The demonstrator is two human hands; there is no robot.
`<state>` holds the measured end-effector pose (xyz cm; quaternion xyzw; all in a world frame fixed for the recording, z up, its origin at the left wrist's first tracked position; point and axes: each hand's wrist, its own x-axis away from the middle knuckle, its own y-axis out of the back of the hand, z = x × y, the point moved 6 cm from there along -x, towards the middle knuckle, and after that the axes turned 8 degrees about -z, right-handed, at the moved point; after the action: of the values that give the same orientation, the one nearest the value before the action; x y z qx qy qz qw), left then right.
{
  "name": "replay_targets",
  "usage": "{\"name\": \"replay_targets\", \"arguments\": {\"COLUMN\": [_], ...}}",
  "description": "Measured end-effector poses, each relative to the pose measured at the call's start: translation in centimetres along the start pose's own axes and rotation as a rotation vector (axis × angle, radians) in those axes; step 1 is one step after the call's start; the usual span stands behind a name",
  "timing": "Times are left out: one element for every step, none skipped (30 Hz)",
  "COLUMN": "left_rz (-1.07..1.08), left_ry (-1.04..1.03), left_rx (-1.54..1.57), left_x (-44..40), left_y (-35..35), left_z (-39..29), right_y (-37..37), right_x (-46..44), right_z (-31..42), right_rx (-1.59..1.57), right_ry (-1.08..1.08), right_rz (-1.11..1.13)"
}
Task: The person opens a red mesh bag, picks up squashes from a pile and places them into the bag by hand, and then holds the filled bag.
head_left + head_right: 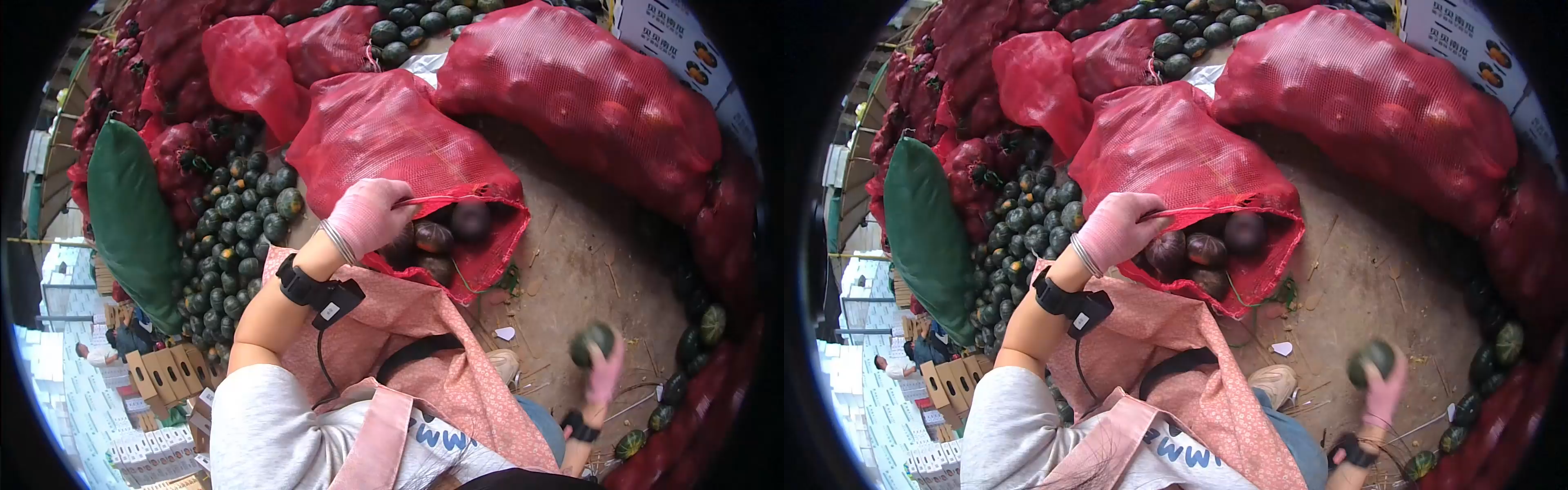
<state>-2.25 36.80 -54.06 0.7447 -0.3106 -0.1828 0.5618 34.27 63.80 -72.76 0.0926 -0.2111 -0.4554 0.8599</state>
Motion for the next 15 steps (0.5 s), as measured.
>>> {"name": "replay_targets", "arguments": {"left_rz": [-0.001,-0.003,-0.009,-0.014,-0.018,-0.004,0.008,0.004,0.037,0.065,0.101,0.116,0.143,0.197,0.212], "left_ry": [0.007,0.018,0.005,0.035,0.063,0.146,0.225,0.247,0.313,0.347,0.388,0.379,0.37,0.396,0.344], "left_rx": [0.148,0.29,0.464,0.638,0.811,0.927,1.051,1.142,1.188,1.226,1.268,1.311,1.351,1.464,1.459], "left_x": [-0.2,-0.5,-0.6,-0.6,-0.6,-0.4,-0.1,0.0,0.5,0.7,0.9,1.0,1.0,1.0,0.7], "left_y": [0.0,0.1,0.1,0.0,0.0,0.6,0.8,0.8,1.1,0.5,-0.4,-0.7,-1.2,-2.2,-2.4], "left_z": [-0.1,0.0,0.1,0.6,1.2,1.4,1.5,1.8,2.3,2.9,3.4,3.6,3.7,3.6,3.8], "right_y": [-5.8,-10.9,-15.0,-18.1,-20.2,-22.7,-24.0,-25.1,-26.2,-27.7,-29.3,-30.5,-31.3,-31.2,-31.0], "right_x": [-0.2,-0.3,-0.6,-1.3,-2.2,-4.0,-4.6,-4.6,-3.9,-4.1,-4.2,-5.0,-6.1,-7.5,-8.6], "right_z": [4.7,7.9,8.4,7.6,8.2,4.2,2.9,3.1,3.0,2.2,-0.2,-3.0,-5.7,-8.6,-10.3], "right_rx": [-0.094,-0.259,-0.39,-0.433,-0.204,0.047,0.206,0.361,0.416,0.268,0.123,0.083,0.192,0.302,0.408], "right_ry": [-0.023,0.145,-0.048,-0.204,-0.275,-0.263,-0.351,-0.443,-0.643,-0.714,-0.79,-0.803,-0.724,-0.651,-0.576], "right_rz": [0.143,0.367,0.602,0.645,0.495,0.414,0.407,0.413,0.504,0.59,0.675,0.597,0.658,0.716,0.776]}}
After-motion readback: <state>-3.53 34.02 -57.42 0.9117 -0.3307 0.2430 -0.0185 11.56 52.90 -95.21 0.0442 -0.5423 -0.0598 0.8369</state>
